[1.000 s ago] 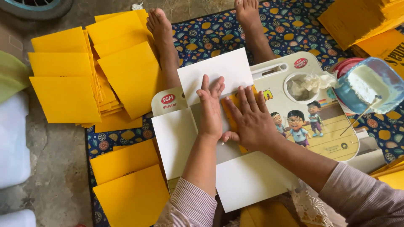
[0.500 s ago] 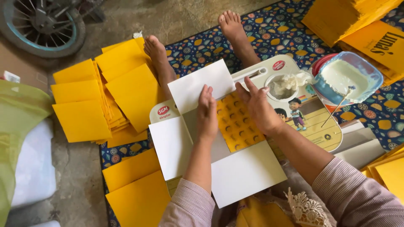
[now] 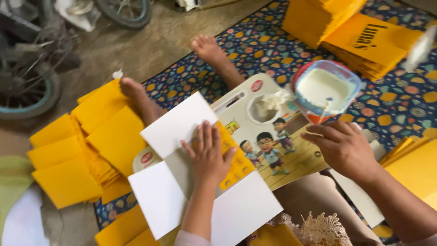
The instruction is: A person applies adhesive to paper sheets using a stick and folds them to assemble paper products on a low table while sitting on the floor.
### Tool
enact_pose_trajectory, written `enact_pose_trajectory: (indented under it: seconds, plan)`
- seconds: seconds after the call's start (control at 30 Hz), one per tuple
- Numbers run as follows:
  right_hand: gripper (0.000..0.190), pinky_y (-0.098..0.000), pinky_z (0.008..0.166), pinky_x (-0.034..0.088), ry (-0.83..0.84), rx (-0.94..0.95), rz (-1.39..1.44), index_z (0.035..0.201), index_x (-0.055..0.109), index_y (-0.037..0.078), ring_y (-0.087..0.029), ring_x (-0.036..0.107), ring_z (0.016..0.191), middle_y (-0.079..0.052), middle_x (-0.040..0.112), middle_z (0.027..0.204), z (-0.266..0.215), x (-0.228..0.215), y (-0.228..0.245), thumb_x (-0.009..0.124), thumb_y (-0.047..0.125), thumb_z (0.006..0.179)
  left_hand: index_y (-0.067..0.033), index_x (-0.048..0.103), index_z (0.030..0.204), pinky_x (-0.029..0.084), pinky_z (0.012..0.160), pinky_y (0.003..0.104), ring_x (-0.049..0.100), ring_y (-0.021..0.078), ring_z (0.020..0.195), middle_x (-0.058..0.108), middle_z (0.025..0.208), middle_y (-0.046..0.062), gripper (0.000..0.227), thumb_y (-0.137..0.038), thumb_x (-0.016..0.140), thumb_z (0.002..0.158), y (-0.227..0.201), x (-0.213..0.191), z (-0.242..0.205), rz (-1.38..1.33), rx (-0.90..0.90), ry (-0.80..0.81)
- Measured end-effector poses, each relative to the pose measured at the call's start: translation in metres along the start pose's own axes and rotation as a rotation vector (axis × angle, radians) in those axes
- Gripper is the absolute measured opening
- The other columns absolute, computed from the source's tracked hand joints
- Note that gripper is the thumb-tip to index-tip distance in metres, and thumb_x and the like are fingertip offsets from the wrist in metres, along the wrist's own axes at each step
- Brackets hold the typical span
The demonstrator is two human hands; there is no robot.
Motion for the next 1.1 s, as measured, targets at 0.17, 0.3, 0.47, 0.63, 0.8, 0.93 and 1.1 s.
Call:
enact_pose_trajectory:
  seconds: [0.17,0.3,0.47,0.63,0.8,0.93,1.1]
  plan:
    - [0.049,-0.0391,0.102,0.043,0.156,-0.106,-0.089,0.129,0.07,0.023,-0.019,0.056,0.12,0.004,0.062,0.143,-0.018,0.019,-0.024,0.065,0.026,0.08,-0.0246,0.022,0.162,-0.016,0.111,0.074,0.002,0.026,0.157,0.016,0.169,0.002,0.072,-0.063,0.027,0.101,0.003,0.01,-0.004,0.169,0.084,-0.05]
    - [0.043,-0.0402,0.097,0.044,0.238,-0.175,-0.052,0.121,0.072,0.02,-0.023,0.054,0.121,0.0,0.058,0.148,-0.018,0.028,-0.034,0.066,0.027,0.079,-0.0286,0.024,0.161,-0.012,0.113,0.074,0.005,0.0253,0.157,0.015,0.17,0.0,0.065,-0.06,0.022,0.104,0.005,0.013,-0.003,0.26,0.147,-0.068]
    - [0.035,-0.0401,0.096,0.05,-0.029,-0.228,0.208,0.117,0.076,0.014,-0.022,0.06,0.11,-0.006,0.067,0.126,-0.001,-0.003,-0.05,0.067,0.02,0.083,-0.0286,0.023,0.162,-0.009,0.112,0.074,0.006,0.0239,0.156,0.014,0.171,-0.002,0.066,-0.061,0.025,0.104,0.006,0.01,0.0,0.264,0.156,-0.053]
    - [0.013,-0.0316,0.062,0.049,-0.44,0.215,0.379,0.109,0.071,-0.015,-0.023,0.065,0.071,-0.024,0.075,0.1,0.007,-0.019,-0.093,0.078,-0.022,0.1,-0.0159,0.023,0.16,-0.01,0.103,0.083,0.0,0.0408,0.153,0.01,0.168,0.017,0.126,-0.098,0.048,0.068,-0.007,-0.001,0.006,0.07,0.074,0.235]
    - [0.011,-0.0329,0.07,0.053,-0.381,0.308,0.372,0.112,0.07,-0.017,-0.028,0.072,0.083,-0.025,0.077,0.106,0.021,-0.013,-0.106,0.071,-0.025,0.105,-0.0162,0.027,0.16,-0.003,0.108,0.08,0.007,0.0395,0.154,0.016,0.168,0.017,0.125,-0.1,0.04,0.068,-0.007,-0.001,-0.001,0.146,0.121,0.091]
    - [0.01,-0.0323,0.067,0.054,-0.331,0.331,0.316,0.114,0.073,-0.016,-0.027,0.072,0.081,-0.023,0.077,0.105,0.025,-0.006,-0.111,0.071,-0.021,0.106,-0.0157,0.025,0.161,-0.004,0.108,0.08,0.008,0.0414,0.154,0.017,0.168,0.019,0.122,-0.099,0.029,0.072,-0.008,-0.002,-0.002,0.149,0.132,0.062]
    - [0.012,-0.032,0.066,0.053,-0.314,0.334,0.363,0.112,0.072,-0.016,-0.027,0.071,0.082,-0.023,0.076,0.104,0.025,-0.006,-0.112,0.069,-0.023,0.104,-0.0182,0.022,0.162,-0.008,0.109,0.077,0.004,0.0439,0.154,0.008,0.168,0.025,0.118,-0.097,0.032,0.074,-0.008,-0.002,-0.002,0.139,0.128,0.053]
Point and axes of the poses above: each hand's wrist, its own z-axis towards the middle knuckle, its own x-axis out of the palm, y = z × x, the point moved 3 cm from there along z, towards the middle knuckle
